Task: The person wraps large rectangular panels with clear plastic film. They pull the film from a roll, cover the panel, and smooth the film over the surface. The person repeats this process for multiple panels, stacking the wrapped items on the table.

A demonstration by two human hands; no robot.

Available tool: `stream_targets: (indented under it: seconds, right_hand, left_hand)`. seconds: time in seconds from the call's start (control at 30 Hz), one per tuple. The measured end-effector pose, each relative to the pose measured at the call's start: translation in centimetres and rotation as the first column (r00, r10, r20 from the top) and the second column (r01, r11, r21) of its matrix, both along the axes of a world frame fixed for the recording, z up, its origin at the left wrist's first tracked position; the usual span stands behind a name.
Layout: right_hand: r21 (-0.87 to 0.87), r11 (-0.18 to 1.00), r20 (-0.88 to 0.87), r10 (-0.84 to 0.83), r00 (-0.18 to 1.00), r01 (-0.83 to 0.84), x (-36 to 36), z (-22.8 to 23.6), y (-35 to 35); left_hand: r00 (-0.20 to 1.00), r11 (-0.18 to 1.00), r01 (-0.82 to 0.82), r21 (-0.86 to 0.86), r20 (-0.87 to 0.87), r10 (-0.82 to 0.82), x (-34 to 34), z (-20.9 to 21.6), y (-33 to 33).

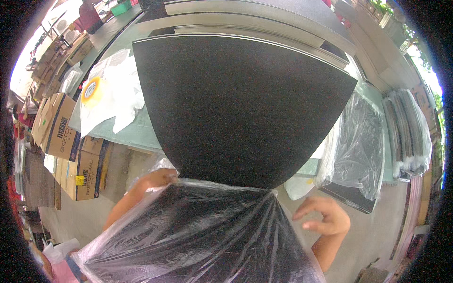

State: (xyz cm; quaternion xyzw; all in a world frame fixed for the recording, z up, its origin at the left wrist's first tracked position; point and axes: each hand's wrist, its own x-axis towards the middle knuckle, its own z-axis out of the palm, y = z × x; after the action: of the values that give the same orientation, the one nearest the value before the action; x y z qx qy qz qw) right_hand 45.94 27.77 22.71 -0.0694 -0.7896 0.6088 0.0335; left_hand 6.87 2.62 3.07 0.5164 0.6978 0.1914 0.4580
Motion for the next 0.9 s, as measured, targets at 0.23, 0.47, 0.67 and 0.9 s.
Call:
stream_targets:
  seconds: [0.23,0.47,0.67,0.9]
  right_hand:
    - [-0.391,0.71,-0.083,0.606,0.791,-0.585,-3.3,-4.7,-2.6]
    - [-0.025,0.994,0.648,0.095,0.756,-0.104,-2.0,-9.4,-1.3]
    - [-0.028,0.268,-0.199,0.943,0.268,-0.963,-6.0,-0.1,-5.5]
    - [0.022,0.893,0.689,0.313,0.654,-0.45,-4.7,-21.4,-4.5]
  left_hand:
    - [0.839,0.841,-0.541,0.01,0.081,0.538,-0.1,-2.7,0.1]
    - [0.881,0.891,-0.445,0.092,-0.129,0.454,-1.0,0.1,-0.6]
    - [0.063,0.534,0.535,0.655,0.599,-0.798,4.7,19.2,1.5]
    - [0.961,0.961,0.272,-0.041,0.065,-0.269,6.2,-4.5,2.3]
